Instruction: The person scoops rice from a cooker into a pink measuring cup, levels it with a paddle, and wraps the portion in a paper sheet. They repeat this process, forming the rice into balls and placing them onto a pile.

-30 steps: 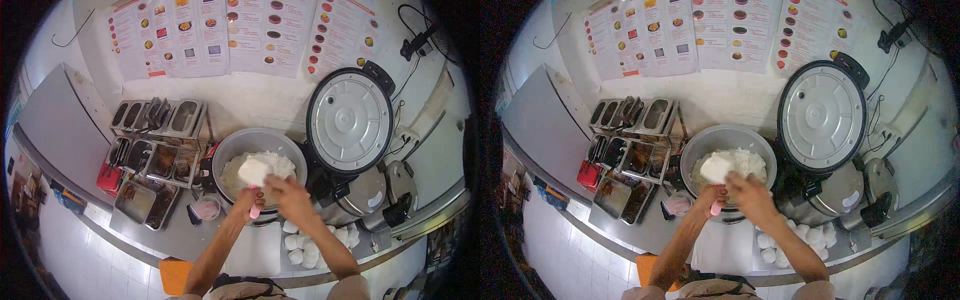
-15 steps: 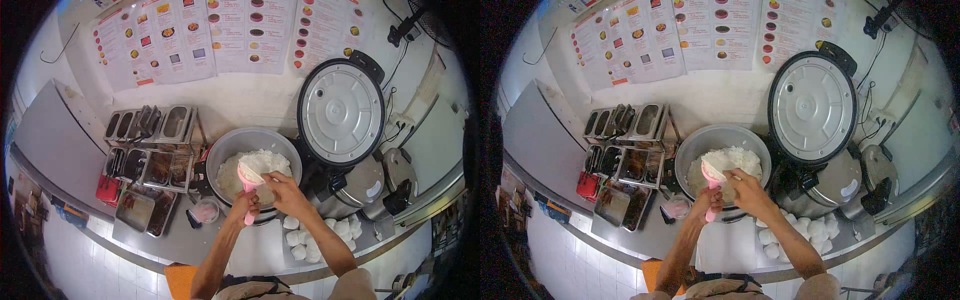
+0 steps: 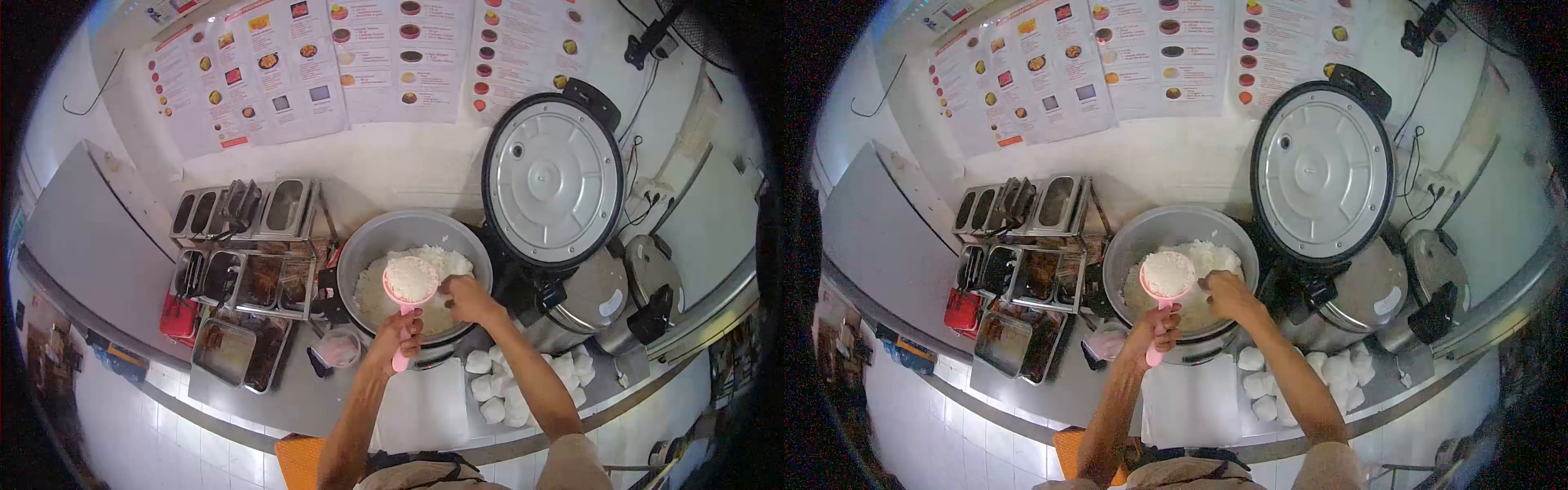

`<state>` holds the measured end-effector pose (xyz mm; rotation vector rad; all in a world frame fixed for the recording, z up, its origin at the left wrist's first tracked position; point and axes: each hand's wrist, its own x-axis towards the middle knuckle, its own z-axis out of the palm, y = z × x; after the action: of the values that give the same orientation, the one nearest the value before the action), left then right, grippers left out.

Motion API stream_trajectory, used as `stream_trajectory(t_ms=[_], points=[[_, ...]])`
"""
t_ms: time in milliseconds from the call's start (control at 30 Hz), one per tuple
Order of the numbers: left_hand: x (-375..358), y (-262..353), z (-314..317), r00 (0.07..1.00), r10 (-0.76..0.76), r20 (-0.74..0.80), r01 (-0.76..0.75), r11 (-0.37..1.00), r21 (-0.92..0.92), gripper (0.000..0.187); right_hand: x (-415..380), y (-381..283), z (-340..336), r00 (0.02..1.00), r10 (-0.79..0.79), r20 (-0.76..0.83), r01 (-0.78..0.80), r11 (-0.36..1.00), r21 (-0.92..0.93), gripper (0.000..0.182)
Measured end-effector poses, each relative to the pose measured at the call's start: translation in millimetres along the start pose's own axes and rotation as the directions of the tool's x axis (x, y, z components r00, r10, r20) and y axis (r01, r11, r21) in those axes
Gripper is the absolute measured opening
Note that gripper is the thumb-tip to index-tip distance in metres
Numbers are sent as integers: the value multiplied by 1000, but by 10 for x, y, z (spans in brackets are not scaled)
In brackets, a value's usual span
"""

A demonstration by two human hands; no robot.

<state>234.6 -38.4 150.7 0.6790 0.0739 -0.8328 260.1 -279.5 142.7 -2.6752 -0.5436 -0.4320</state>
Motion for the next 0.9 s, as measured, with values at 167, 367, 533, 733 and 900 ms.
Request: stream_trajectory(t_ms=[167, 367, 533, 733, 900], points=[[-375, -129, 104, 1000, 29, 2, -29, 997, 66, 18, -169, -433, -328, 944, 298, -143, -207, 870, 448, 31], [-961, -1334, 130, 959, -210, -189, 249, 945, 211, 28, -1921, -1093, 606, 661, 517, 544, -73, -677, 732, 54], [-1313, -2375, -457, 957, 241, -162, 12, 526, 850, 29, -2716, -962, 986, 643, 392, 658, -157, -773, 614, 54], [-1553, -3122, -2036, 494, 764, -415, 359, 255, 898, 30, -2897, -1213, 2300, 850, 526, -25, -486, 802, 348, 40], [-1573, -3180, -2251, 520, 609, -599, 520, 330, 788, 28, -2926, -1203, 2443, 907, 414, -74, -376, 878, 295, 45]])
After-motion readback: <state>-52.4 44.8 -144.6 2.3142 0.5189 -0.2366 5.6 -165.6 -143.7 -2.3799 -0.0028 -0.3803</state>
